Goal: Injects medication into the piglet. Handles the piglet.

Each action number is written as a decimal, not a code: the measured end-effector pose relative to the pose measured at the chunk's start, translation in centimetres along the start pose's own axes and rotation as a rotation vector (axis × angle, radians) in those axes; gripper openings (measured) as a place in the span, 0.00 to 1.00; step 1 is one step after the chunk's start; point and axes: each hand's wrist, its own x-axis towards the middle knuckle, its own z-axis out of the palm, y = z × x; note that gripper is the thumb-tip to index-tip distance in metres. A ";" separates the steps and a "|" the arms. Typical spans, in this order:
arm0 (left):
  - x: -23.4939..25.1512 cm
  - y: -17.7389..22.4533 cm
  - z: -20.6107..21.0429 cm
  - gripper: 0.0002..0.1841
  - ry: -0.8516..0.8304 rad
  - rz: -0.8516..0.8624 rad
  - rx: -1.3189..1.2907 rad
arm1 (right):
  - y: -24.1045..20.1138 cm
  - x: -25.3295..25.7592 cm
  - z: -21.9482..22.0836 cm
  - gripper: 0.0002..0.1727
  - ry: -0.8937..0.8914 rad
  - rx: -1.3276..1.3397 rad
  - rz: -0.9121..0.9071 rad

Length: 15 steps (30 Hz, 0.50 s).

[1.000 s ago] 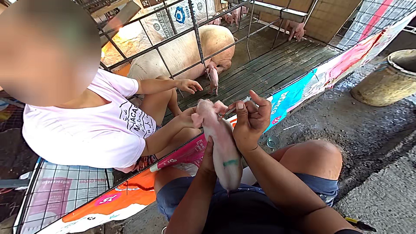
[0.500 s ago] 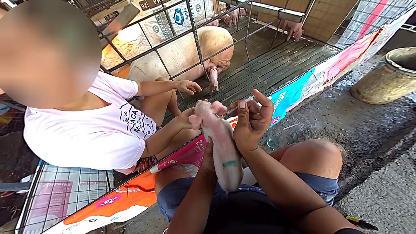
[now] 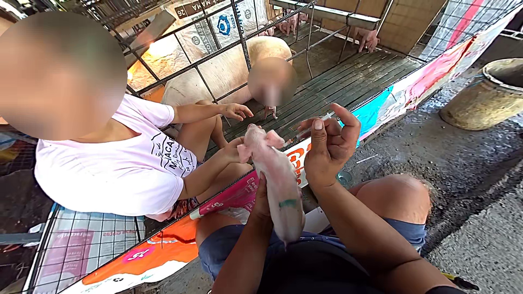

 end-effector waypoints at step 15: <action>0.8 -0.2 2.8 0.24 0.020 0.121 0.081 | -2.9 1.0 -3.8 0.16 -0.832 -0.615 -0.150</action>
